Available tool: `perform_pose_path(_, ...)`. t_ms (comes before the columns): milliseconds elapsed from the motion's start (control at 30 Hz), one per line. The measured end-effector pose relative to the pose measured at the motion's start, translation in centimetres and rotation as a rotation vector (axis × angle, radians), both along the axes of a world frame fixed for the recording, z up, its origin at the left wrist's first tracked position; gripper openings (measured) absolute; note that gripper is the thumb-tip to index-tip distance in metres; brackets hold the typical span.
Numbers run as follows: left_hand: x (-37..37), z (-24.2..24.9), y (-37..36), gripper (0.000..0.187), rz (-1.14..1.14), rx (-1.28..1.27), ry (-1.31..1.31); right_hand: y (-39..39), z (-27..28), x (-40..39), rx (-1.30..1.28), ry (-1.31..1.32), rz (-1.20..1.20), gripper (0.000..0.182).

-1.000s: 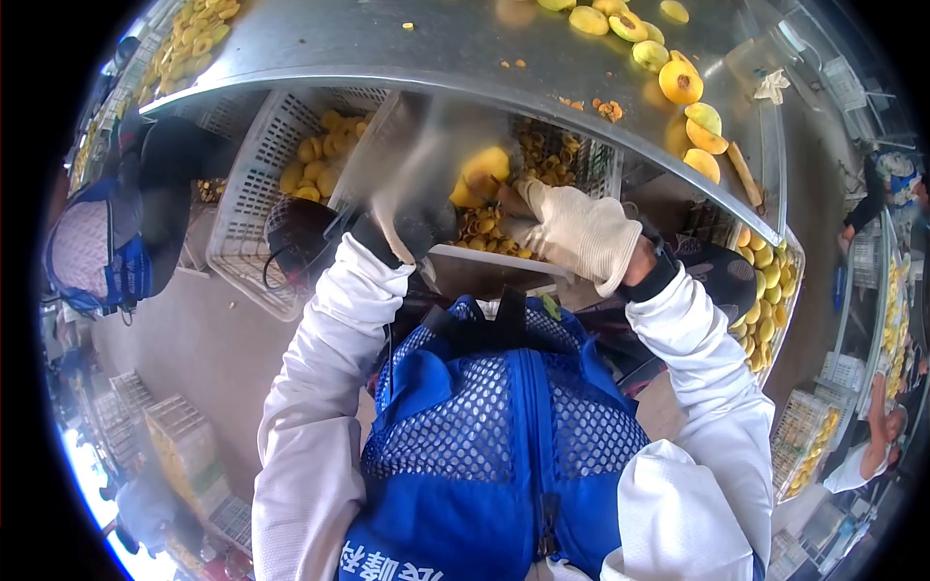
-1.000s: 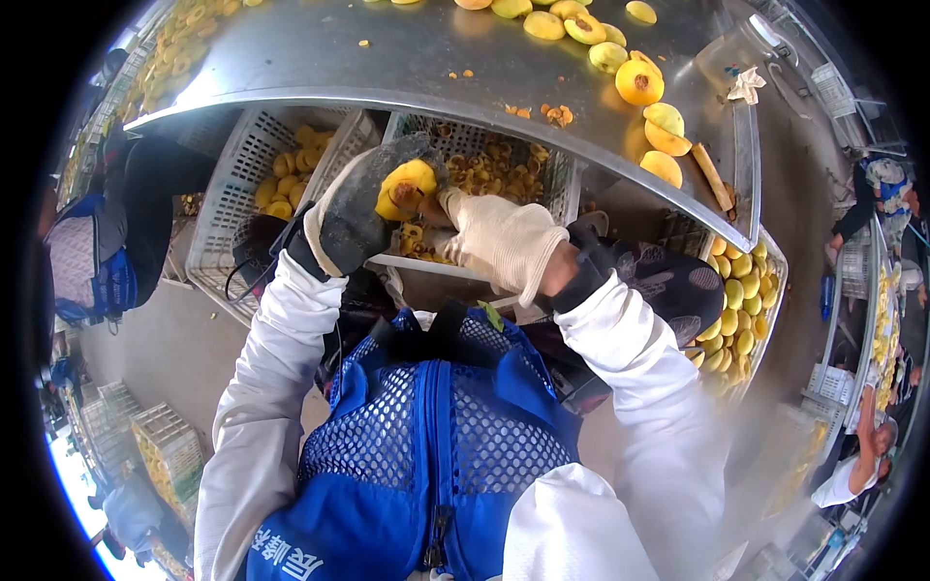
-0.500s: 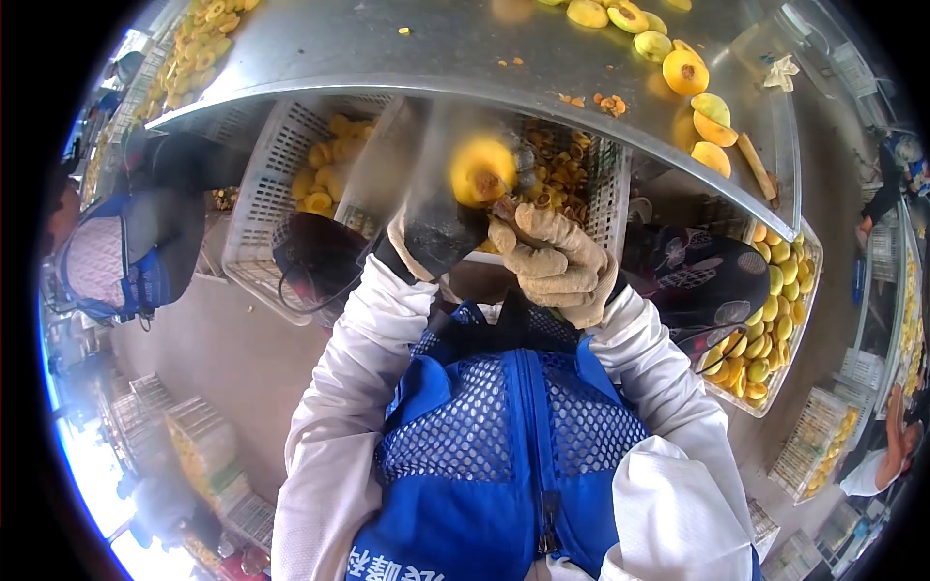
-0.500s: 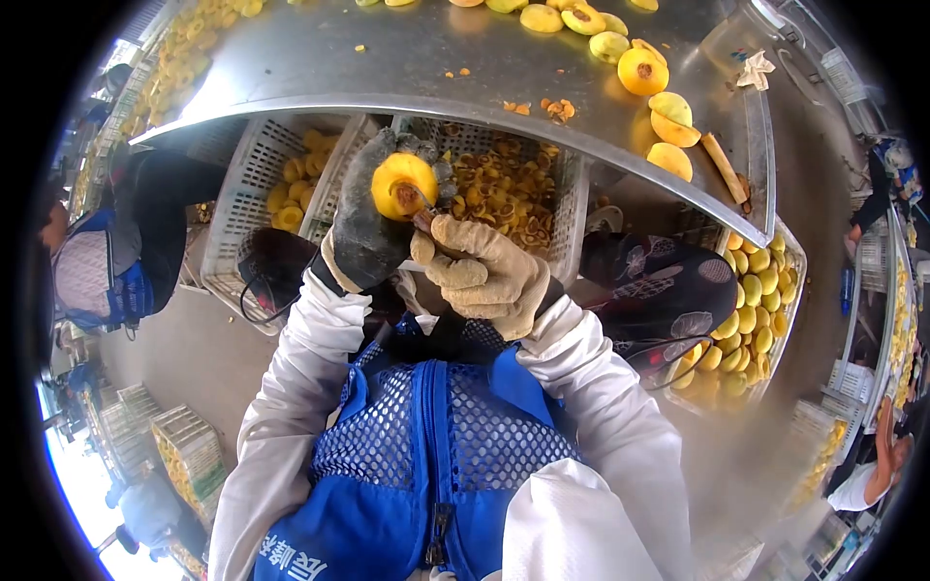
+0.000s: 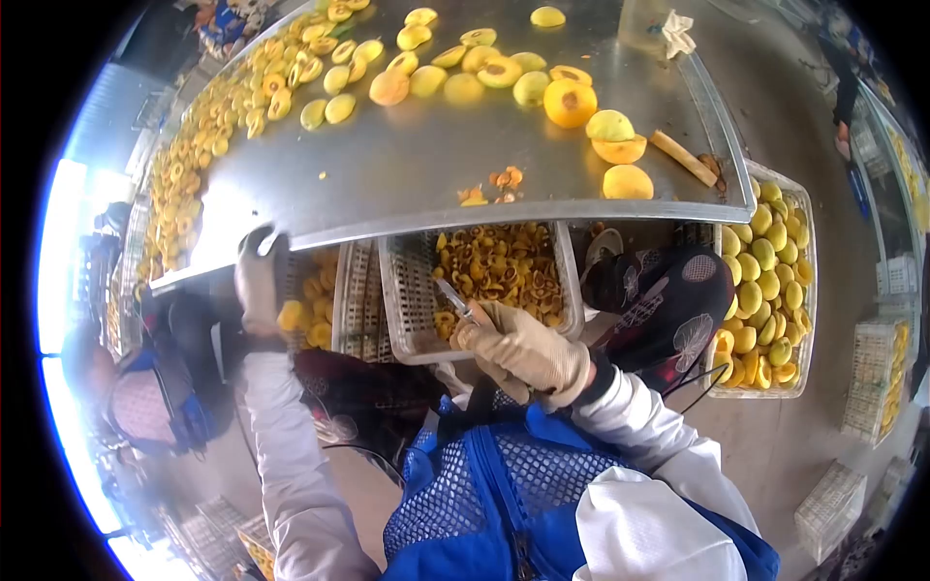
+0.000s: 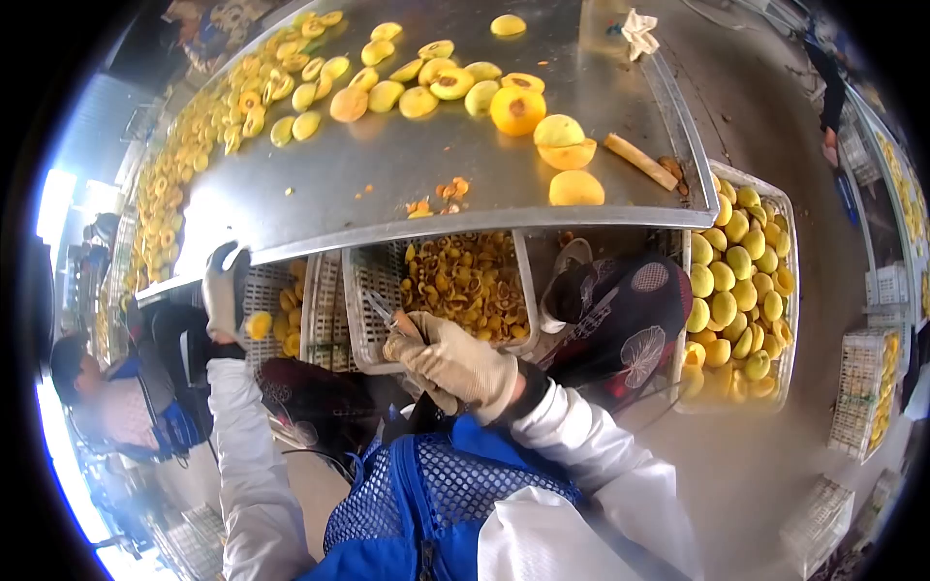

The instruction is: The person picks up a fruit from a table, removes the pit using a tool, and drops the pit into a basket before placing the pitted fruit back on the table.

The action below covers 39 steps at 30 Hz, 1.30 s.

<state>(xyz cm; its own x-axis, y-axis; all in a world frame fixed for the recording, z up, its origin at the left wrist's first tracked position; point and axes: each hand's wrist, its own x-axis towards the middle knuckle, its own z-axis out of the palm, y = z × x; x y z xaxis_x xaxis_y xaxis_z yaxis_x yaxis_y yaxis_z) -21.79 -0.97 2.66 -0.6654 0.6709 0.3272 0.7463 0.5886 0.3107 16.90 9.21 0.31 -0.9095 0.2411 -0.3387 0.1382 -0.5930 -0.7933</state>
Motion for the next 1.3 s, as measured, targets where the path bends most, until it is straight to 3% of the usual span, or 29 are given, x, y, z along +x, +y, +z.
perform_pose_path(33, 0.3, -1.1, 3.4, 0.029, -0.174, 0.198, -0.263, 0.0, 0.0, 0.5, -0.053, -0.002, -0.037, 0.025)
perform_pose_path(100, 4.6, -1.5, 11.5, 0.039, -0.386, 0.096, -0.073, 0.6, 1.0, 1.6, -0.133, 0.031, -0.060, 0.024)
perform_pose_path(133, 4.7, -3.8, 15.4, 0.040, -0.452, 0.057, -0.297, 0.7, 1.0, 2.0, -0.169, 0.044, -0.112, 0.023)
perform_pose_path(233, 15.4, -2.8, 25.5, 0.044, -0.586, -0.008, -0.366, 1.5, 1.5, 3.5, -0.135, -0.015, -0.181, 0.021)
perform_pose_path(300, 18.7, -4.1, 30.1, 0.050, -0.782, -0.212, 0.311, 1.7, 1.5, 4.3, -0.170, -0.017, -0.242, 0.021)
perform_pose_path(367, 22.4, -3.2, 32.3, 0.057, -0.776, -0.092, 0.108, 1.8, 1.1, 4.8, -0.185, -0.012, -0.329, 0.022)
perform_pose_path(400, 22.8, -3.0, 33.8, 0.063, -0.838, -0.319, 0.072, 1.9, 1.0, 5.0, -0.194, -0.005, -0.357, 0.023)
perform_pose_path(500, 23.6, -1.3, 33.0, 0.058, -0.848, -0.393, 0.145, 2.1, 1.3, 5.0, -0.204, -0.037, -0.388, 0.024)
perform_pose_path(567, 20.0, -4.9, 33.8, 0.047, -0.786, -0.400, 0.094, 2.1, 0.9, 4.8, -0.195, -0.040, -0.374, 0.023)
perform_pose_path(633, 14.7, -10.7, 34.7, 0.038, -0.953, -0.345, -0.027, 1.8, 0.5, 4.4, -0.227, -0.001, -0.372, 0.022)
perform_pose_path(667, 13.9, -11.5, 32.8, 0.031, -1.006, -0.187, 0.010, 1.7, 1.0, 4.2, -0.204, -0.020, -0.349, 0.020)
perform_pose_path(733, 14.0, -9.5, 27.9, 0.028, -0.865, -0.130, -0.516, 1.2, 1.6, 3.9, -0.172, -0.030, -0.342, 0.019)
perform_pose_path(767, 15.3, -5.5, 24.3, 0.029, -0.816, -0.050, -0.783, 0.8, 1.8, 3.7, -0.148, -0.041, -0.352, 0.018)
perform_pose_path(833, 18.2, 1.0, 17.8, 0.033, -0.487, 0.209, -1.592, 0.4, 1.2, 3.5, -0.032, 0.001, -0.374, 0.020)
perform_pose_path(867, 17.4, 0.7, 14.4, 0.031, -0.423, 0.542, -2.242, 0.5, 1.6, 3.5, -0.008, -0.048, -0.363, 0.020)
perform_pose_path(900, 15.8, 1.0, 13.4, 0.034, -0.472, 0.314, -1.581, 0.7, 2.1, 3.3, 0.019, -0.098, -0.347, 0.020)
perform_pose_path(967, 14.8, -1.7, 9.0, 0.039, -0.524, 0.564, -1.689, 0.9, 3.0, 2.6, 0.051, -0.213, -0.324, 0.028)
perform_pose_path(1000, 14.9, -1.8, 7.0, 0.039, -0.496, 0.591, -1.689, 0.5, 3.0, 1.7, 0.207, -0.233, -0.344, 0.029)
perform_pose_path(1067, 16.1, -1.8, 3.6, 0.046, -0.548, 0.544, -1.198, -0.3, 4.1, -0.1, 0.434, -0.313, -0.330, 0.036)
perform_pose_path(1167, 18.7, -1.8, 0.3, 0.058, -0.588, 0.393, -0.486, -0.8, 3.7, -2.3, 0.628, -0.353, -0.127, 0.037)
perform_pose_path(1200, 19.6, -2.1, -0.2, 0.037, -0.530, 0.524, -0.456, -0.8, 1.2, -3.2, 0.634, -0.366, -0.118, 0.037)
perform_pose_path(1267, 19.3, -3.3, -1.0, 0.036, -0.540, 0.532, -0.502, -0.9, -5.9, -4.5, 0.962, -0.108, -0.213, 0.037)
perform_pose_path(1300, 19.2, -3.4, -1.2, 0.036, -0.556, 0.531, -0.532, -1.3, -3.4, -4.7, 0.972, -0.117, -0.206, 0.037)
